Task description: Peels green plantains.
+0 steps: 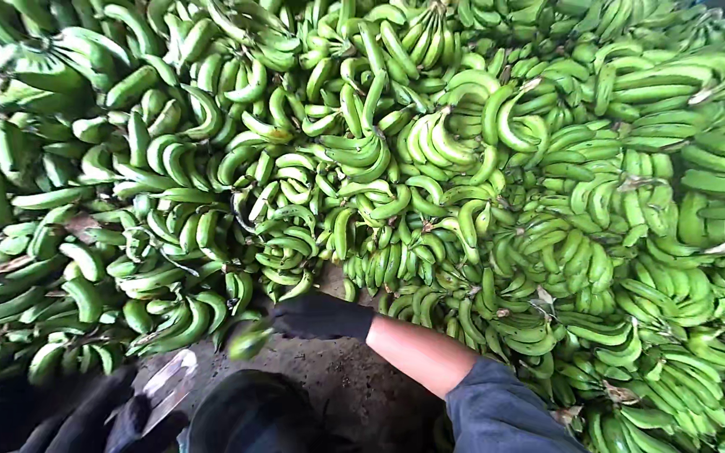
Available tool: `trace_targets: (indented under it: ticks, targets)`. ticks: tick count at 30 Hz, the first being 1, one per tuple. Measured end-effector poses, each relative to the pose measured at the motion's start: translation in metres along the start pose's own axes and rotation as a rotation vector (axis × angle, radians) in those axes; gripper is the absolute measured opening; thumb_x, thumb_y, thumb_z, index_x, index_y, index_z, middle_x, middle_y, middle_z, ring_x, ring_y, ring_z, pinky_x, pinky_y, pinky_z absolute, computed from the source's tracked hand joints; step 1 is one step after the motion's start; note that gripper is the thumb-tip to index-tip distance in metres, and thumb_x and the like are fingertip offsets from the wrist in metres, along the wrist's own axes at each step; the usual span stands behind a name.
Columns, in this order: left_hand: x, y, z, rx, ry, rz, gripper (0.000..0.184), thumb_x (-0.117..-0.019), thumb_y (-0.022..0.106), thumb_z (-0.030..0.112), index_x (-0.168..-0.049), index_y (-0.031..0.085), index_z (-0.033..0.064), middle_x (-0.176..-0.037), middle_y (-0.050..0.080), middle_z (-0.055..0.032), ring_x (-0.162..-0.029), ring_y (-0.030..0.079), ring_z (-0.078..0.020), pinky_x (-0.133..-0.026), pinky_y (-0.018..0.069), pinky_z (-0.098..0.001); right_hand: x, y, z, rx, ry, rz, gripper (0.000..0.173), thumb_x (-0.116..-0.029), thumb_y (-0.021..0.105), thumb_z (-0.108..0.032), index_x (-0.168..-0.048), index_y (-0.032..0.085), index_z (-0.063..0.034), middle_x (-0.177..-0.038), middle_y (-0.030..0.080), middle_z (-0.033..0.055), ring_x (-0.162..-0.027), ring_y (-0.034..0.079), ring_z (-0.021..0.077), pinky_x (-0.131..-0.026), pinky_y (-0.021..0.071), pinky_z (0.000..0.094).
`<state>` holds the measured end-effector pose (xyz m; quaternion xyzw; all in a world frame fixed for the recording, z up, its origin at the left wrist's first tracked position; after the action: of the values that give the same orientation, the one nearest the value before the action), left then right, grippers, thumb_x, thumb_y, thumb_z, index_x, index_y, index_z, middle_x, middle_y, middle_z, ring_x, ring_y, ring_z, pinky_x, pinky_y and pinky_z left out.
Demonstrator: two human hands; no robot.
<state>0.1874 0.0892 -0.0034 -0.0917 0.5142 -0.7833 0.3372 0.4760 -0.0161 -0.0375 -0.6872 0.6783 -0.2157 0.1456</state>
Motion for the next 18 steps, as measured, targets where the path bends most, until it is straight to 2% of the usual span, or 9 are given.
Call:
trace_targets:
  ticks: [2,5,8,9,11,12,13,15,18]
  targets:
    - [0.000,-0.013,-0.011,-0.077,0.103,0.032,0.082,-0.0900,0.071,0.057,-0.152,0.046,0.0099,-0.144,0.053,-0.0276,-0.129,0.055,-0.0440,-0.104,0.0462,-0.0596,-0.013,0.009,-0.072,0.031,-0.182,-0.089,0.033,-0.1088,0.043,-0.017,-0.123,0.066,0.0022,-0.094,0.068,0.0162,-0.079,0.063,0.0209,-0.074,0.0526,0.0385]
    - [0.026,-0.045,-0.036,-0.236,0.098,0.178,0.076,-0.0884,0.069,0.062,-0.144,0.056,0.0108,-0.136,0.060,-0.0222,-0.119,0.063,-0.0391,-0.093,0.0530,-0.0587,-0.030,0.033,-0.155,-0.052,-0.376,-0.184,0.029,-0.1081,0.044,-0.010,-0.120,0.066,0.0043,-0.089,0.067,0.0153,-0.074,0.060,0.0180,-0.068,0.0513,0.0342]
    - [0.066,-0.101,0.016,-0.185,-0.112,0.388,0.056,-0.0924,0.074,0.030,-0.133,0.060,-0.0059,-0.123,0.064,-0.0322,-0.113,0.064,-0.0476,-0.094,0.0490,-0.0622,-0.049,0.069,-0.206,-0.239,-0.525,-0.242,0.030,-0.1057,0.045,-0.004,-0.127,0.061,0.0098,-0.105,0.068,0.0215,-0.089,0.066,0.0216,-0.080,0.0546,0.0364]
    - [0.082,-0.106,0.015,-0.145,-0.161,0.508,0.053,-0.0925,0.073,0.025,-0.132,0.058,-0.0077,-0.122,0.064,-0.0331,-0.111,0.064,-0.0471,-0.093,0.0494,-0.0623,-0.056,0.086,-0.214,-0.365,-0.545,-0.249,0.031,-0.1044,0.045,-0.003,-0.130,0.058,0.0109,-0.105,0.067,0.0205,-0.085,0.064,0.0186,-0.075,0.0542,0.0325]
    - [0.112,-0.108,0.004,0.033,-0.286,0.738,0.052,-0.0930,0.071,0.019,-0.137,0.054,-0.0028,-0.121,0.065,-0.0210,-0.105,0.067,-0.0284,-0.089,0.0547,-0.0488,-0.065,0.125,-0.217,-0.549,-0.409,-0.274,0.031,-0.1060,0.046,-0.011,-0.133,0.054,0.0036,-0.093,0.062,0.0105,-0.070,0.056,0.0106,-0.060,0.0483,0.0253]
    - [0.125,-0.107,-0.006,0.186,-0.310,0.848,0.051,-0.0938,0.069,0.017,-0.139,0.052,0.0030,-0.121,0.066,-0.0082,-0.102,0.066,-0.0133,-0.088,0.0573,-0.0357,-0.069,0.148,-0.207,-0.546,-0.305,-0.278,0.033,-0.1068,0.049,-0.021,-0.133,0.057,-0.0022,-0.092,0.065,0.0094,-0.069,0.058,0.0111,-0.059,0.0500,0.0265]
    - [0.136,-0.105,-0.019,0.367,-0.306,0.960,0.050,-0.0947,0.068,0.013,-0.141,0.051,0.0065,-0.119,0.066,-0.0003,-0.100,0.066,-0.0067,-0.087,0.0584,-0.0298,-0.073,0.176,-0.192,-0.520,-0.215,-0.320,0.034,-0.1070,0.050,-0.030,-0.131,0.059,-0.0074,-0.093,0.068,0.0082,-0.070,0.062,0.0117,-0.061,0.0529,0.0276]
    - [0.153,-0.097,-0.037,0.662,-0.361,1.147,0.044,-0.0956,0.066,0.008,-0.137,0.050,0.0092,-0.111,0.066,0.0028,-0.091,0.066,-0.0064,-0.079,0.0591,-0.0279,-0.079,0.233,-0.170,-0.571,-0.059,-0.510,0.036,-0.1069,0.049,-0.032,-0.131,0.060,-0.0076,-0.104,0.070,0.0074,-0.082,0.066,0.0129,-0.066,0.0542,0.0288]
    - [0.168,-0.080,-0.043,0.894,-0.618,1.225,0.030,-0.1013,0.062,0.018,-0.129,0.051,0.0146,-0.087,0.063,0.0013,-0.059,0.057,-0.0079,-0.050,0.0514,-0.0254,-0.090,0.289,-0.154,-0.938,0.035,-0.687,0.037,-0.1087,0.038,-0.038,-0.135,0.053,-0.0155,-0.122,0.069,0.0068,-0.098,0.069,0.0186,-0.072,0.0578,0.0345]
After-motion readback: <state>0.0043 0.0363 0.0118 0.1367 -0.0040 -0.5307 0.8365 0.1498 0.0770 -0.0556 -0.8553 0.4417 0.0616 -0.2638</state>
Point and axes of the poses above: each hand's wrist, its own x-axis away from the middle knuckle, its own y-axis out of the palm, z = x × y, the point moved 3 cm from there along -x, towards the middle knuckle
